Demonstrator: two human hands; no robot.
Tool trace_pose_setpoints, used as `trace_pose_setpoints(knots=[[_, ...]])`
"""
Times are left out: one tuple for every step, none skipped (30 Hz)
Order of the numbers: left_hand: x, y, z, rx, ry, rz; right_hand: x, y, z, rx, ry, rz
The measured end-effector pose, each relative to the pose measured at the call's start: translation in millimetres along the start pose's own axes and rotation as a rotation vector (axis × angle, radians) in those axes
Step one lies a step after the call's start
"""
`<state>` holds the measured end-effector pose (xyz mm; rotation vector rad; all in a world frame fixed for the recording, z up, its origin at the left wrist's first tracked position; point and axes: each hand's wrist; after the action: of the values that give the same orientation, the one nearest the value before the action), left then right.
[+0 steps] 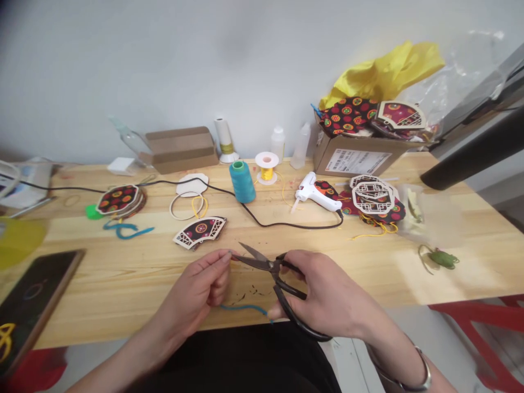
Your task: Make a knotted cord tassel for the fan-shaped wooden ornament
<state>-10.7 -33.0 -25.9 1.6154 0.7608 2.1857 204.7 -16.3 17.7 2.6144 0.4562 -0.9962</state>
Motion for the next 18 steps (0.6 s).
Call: trace_pose_setpoints(knots=[[0.2, 0.3, 0.2, 0.002, -0.002, 0.006, 0.7, -1.8, 0.2, -0.013, 0.04, 0.015], [0.4, 0.6, 0.5, 0.004, -0.005, 0.014, 1.5, -3.3, 0.5, -0.017, 0.081, 0.029], [0.7, 1.0, 0.9, 0.004, -0.008, 0.02, 2.2, -4.8, 1.1, -0.015, 0.121, 0.038], [0.9, 1.4, 1.1, 0.004, -0.01, 0.025, 2.6, -6.2, 1.8, -0.011, 0.161, 0.04], [1.1, 1.7, 1.3, 0.002, -0.012, 0.027, 2.6, -7.7, 2.6, -0.01, 0.194, 0.034], [1.3, 1.9, 1.4, 0.001, -0.013, 0.027, 2.2, -9.4, 3.3, -0.014, 0.217, 0.025], [1.3, 2.0, 1.3, 0.002, -0.016, 0.027, 1.4, -11.3, 4.1, -0.022, 0.228, 0.013], [1.1, 2.0, 1.1, 0.001, -0.022, 0.028, 0.4, -13.3, 4.8, -0.029, 0.231, 0.001], [0.8, 1.9, 0.7, -0.003, -0.03, 0.031, -0.9, -15.5, 5.4, -0.032, 0.23, -0.013], [0.3, 1.7, 0.3, -0.006, -0.041, 0.034, -2.2, -17.6, 6.1, -0.034, 0.227, -0.026], [-0.3, 1.6, -0.2, -0.011, -0.054, 0.037, -3.5, -19.7, 6.7, -0.033, 0.226, -0.038], [-1.0, 1.4, -0.6, -0.012, -0.066, 0.042, -4.8, -21.6, 7.3, -0.028, 0.229, -0.049], [-1.8, 1.4, -0.9, -0.017, -0.075, 0.038, -6.1, -23.3, 8.0, -0.022, 0.234, -0.058], [-2.4, 1.3, -1.0, -0.016, -0.083, 0.042, -7.2, -24.6, 8.6, -0.013, 0.24, -0.066], [-3.0, 1.3, -1.1, -0.014, -0.09, 0.044, -8.1, -25.7, 9.2, -0.007, 0.246, -0.073], [-3.3, 1.3, -1.0, -0.011, -0.095, 0.045, -8.9, -26.6, 9.7, -0.002, 0.25, -0.079], [-3.6, 1.3, -0.8, -0.005, -0.1, 0.048, -9.5, -27.2, 10.1, 0.0, 0.251, -0.084], [-3.6, 1.3, -0.6, 0.0, -0.105, 0.049, -9.9, -27.5, 10.4, 0.001, 0.251, -0.086]])
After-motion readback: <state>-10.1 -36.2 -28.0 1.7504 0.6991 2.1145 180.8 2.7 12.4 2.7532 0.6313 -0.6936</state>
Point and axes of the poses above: each hand's wrist, its own y-axis away from the middle knuckle, its own z-axis out of the palm, x = y × z, and after that the axes turned 10 degrees about x, right-handed
